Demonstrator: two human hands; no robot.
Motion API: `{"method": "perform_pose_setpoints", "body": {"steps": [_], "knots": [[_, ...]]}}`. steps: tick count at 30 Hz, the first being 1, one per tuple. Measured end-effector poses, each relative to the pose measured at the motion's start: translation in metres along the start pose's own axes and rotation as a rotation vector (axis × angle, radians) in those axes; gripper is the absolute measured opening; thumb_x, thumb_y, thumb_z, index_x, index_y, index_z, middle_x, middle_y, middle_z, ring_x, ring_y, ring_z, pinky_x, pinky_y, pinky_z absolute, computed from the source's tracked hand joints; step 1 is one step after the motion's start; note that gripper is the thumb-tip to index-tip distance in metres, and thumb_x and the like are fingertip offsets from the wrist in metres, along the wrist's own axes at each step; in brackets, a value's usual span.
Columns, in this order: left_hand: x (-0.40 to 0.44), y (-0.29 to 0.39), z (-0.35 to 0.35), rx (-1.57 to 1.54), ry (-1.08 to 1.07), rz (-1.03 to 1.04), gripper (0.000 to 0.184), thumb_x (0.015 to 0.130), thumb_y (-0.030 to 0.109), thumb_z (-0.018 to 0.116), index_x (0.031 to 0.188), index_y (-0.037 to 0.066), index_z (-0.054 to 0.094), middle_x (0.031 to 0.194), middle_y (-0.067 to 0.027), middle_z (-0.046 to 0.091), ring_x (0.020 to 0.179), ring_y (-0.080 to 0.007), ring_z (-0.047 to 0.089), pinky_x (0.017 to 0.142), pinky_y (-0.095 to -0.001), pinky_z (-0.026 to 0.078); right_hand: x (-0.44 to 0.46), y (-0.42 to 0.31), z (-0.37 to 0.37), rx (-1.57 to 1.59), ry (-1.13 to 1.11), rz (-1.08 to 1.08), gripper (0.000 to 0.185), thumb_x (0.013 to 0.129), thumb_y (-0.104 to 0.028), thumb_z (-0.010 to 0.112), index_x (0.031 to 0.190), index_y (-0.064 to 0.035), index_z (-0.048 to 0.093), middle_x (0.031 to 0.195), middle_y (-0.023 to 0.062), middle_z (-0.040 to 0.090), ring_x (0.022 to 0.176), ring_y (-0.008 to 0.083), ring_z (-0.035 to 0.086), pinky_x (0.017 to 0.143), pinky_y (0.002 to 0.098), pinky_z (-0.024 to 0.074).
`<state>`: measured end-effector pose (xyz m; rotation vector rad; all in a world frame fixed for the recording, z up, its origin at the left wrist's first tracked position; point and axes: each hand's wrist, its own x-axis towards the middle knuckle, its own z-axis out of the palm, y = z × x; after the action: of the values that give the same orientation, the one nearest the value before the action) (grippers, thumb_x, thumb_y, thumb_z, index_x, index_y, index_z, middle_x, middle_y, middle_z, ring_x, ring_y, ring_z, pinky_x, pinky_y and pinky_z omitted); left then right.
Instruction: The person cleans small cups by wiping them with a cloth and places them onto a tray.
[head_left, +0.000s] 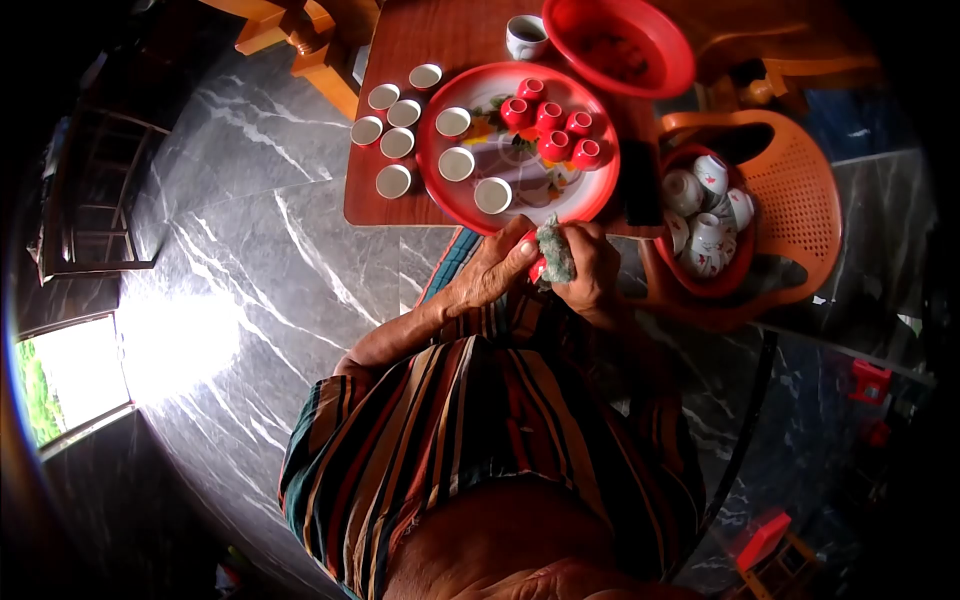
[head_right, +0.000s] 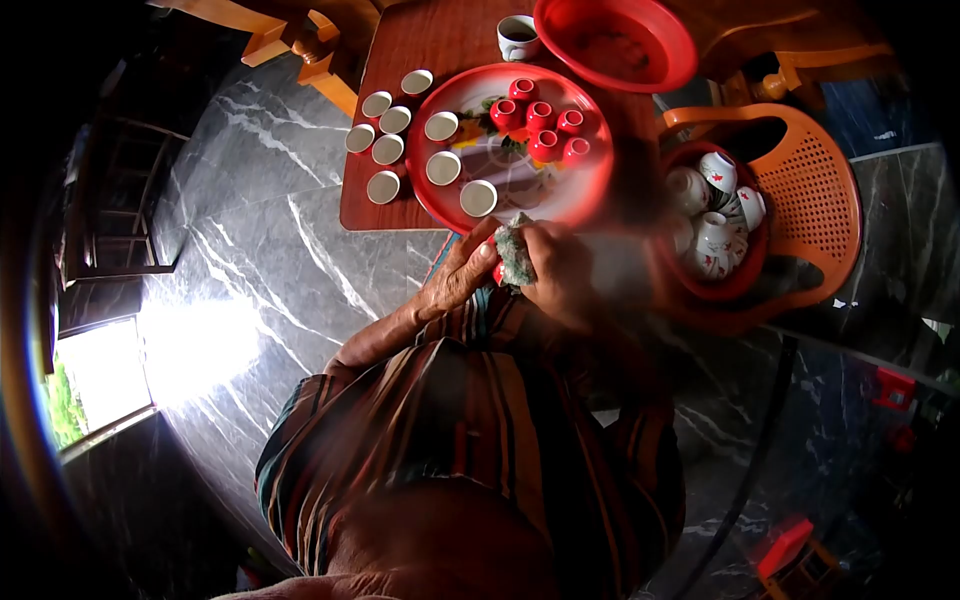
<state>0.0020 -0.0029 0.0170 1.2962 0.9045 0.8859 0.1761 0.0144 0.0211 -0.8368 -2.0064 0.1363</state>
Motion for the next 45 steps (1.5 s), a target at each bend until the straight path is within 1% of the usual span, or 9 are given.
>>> {"method": "perform_pose_setpoints", "body": {"steps": [5, 8, 12, 15, 21, 24, 29, 34, 45], "knots": [[0.003, 0.003, -0.003, 0.046, 0.053, 0.037, 0.048, 0.089, 0.047, 0.057, 0.102, 0.001, 0.051, 0.081, -0.005, 0.052, 0.08, -0.0105, 0.047, 0.069, -0.0284, 0.042, -0.009, -0.003, 0.012, 0.207, 0.008, 0.351, 0.039, 0.07, -0.004, 0.067, 0.107, -0.0041, 0.055, 0.097, 0.0159, 0.059, 0.086, 0.0323, 0.06, 0.074, 0.0369, 0.0487], [0.002, 0.007, -0.006, 0.182, 0.081, 0.04, 0.052, 0.085, 0.047, 0.062, 0.102, 0.0, 0.052, 0.079, -0.0102, 0.056, 0.072, -0.0152, 0.053, 0.065, -0.0303, 0.044, -0.013, -0.003, 0.02, 0.822, 0.084, 0.787, 0.031, 0.085, -0.016, 0.061, 0.11, -0.0007, 0.052, 0.1, 0.0096, 0.059, 0.092, 0.0193, 0.058, 0.079, 0.0322, 0.0472], [0.004, 0.02, -0.008, 0.479, 0.097, 0.147, 0.058, 0.077, 0.045, 0.07, 0.113, 0.003, 0.052, 0.085, -0.0177, 0.062, 0.076, -0.0312, 0.063, 0.065, -0.0383, 0.049, -0.035, 0.013, 0.039, 1.453, 0.104, 1.058, 0.035, 0.087, -0.021, 0.061, 0.114, -0.001, 0.052, 0.095, 0.0108, 0.061, 0.069, 0.021, 0.062, 0.061, 0.0281, 0.0493], [0.003, 0.017, -0.013, 0.58, 0.078, 0.173, 0.062, 0.073, 0.042, 0.073, 0.121, 0.009, 0.052, 0.091, -0.0178, 0.063, 0.086, -0.0381, 0.062, 0.069, -0.0419, 0.05, -0.048, 0.024, 0.047, 0.831, -0.097, 0.449, 0.034, 0.086, -0.019, 0.061, 0.114, -0.001, 0.052, 0.093, 0.0116, 0.062, 0.06, 0.0218, 0.062, 0.053, 0.0283, 0.0482], [0.0, 0.016, -0.012, 0.475, 0.069, 0.144, 0.055, 0.078, 0.042, 0.071, 0.112, 0.002, 0.055, 0.081, -0.0152, 0.061, 0.073, -0.0275, 0.061, 0.065, -0.0374, 0.048, -0.033, 0.008, 0.029, 1.295, 0.091, 1.103, 0.027, 0.081, -0.01, 0.059, 0.106, -0.0004, 0.057, 0.097, 0.017, 0.062, 0.079, 0.0214, 0.065, 0.064, 0.0308, 0.0495], [0.001, 0.006, -0.009, 0.095, 0.02, -0.067, 0.053, 0.09, 0.049, 0.054, 0.1, -0.003, 0.058, 0.068, -0.007, 0.054, 0.062, -0.0123, 0.048, 0.055, -0.0283, 0.04, -0.01, -0.005, 0.01, 0.348, 0.008, 0.487, 0.039, 0.074, -0.005, 0.059, 0.112, -0.0012, 0.053, 0.092, 0.017, 0.061, 0.083, 0.0312, 0.062, 0.074, 0.0391, 0.0483], [-0.001, -0.011, -0.007, -0.297, -0.108, -0.446, 0.054, 0.094, 0.052, 0.044, 0.109, 0.003, 0.057, 0.068, -0.0007, 0.054, 0.06, -0.0065, 0.048, 0.052, -0.0232, 0.038, -0.006, -0.003, -0.002, 0.05, -0.111, 0.065, 0.054, 0.065, -0.013, 0.074, 0.114, -0.0073, 0.051, 0.092, 0.0131, 0.06, 0.081, 0.0334, 0.059, 0.067, 0.0417, 0.0476], [0.002, -0.01, 0.012, -0.467, 0.122, -0.274, 0.053, 0.094, 0.052, 0.044, 0.111, 0.004, 0.057, 0.073, -0.0002, 0.054, 0.063, -0.0054, 0.046, 0.054, -0.0217, 0.037, 0.0, -0.003, 0.0, 0.143, -0.081, 0.237, 0.043, 0.066, -0.005, 0.071, 0.107, -0.0034, 0.055, 0.091, 0.0144, 0.06, 0.084, 0.0318, 0.06, 0.071, 0.0397, 0.0484], [-0.001, 0.009, -0.008, 0.676, 0.094, 0.329, 0.052, 0.074, 0.03, 0.076, 0.111, 0.002, 0.053, 0.093, -0.0138, 0.057, 0.072, -0.0272, 0.059, 0.068, -0.0369, 0.049, -0.057, 0.024, 0.043, 1.143, -0.078, 1.07, 0.039, 0.081, -0.024, 0.066, 0.114, -0.0055, 0.055, 0.093, 0.0093, 0.062, 0.09, 0.0162, 0.058, 0.073, 0.0319, 0.0465]]}}
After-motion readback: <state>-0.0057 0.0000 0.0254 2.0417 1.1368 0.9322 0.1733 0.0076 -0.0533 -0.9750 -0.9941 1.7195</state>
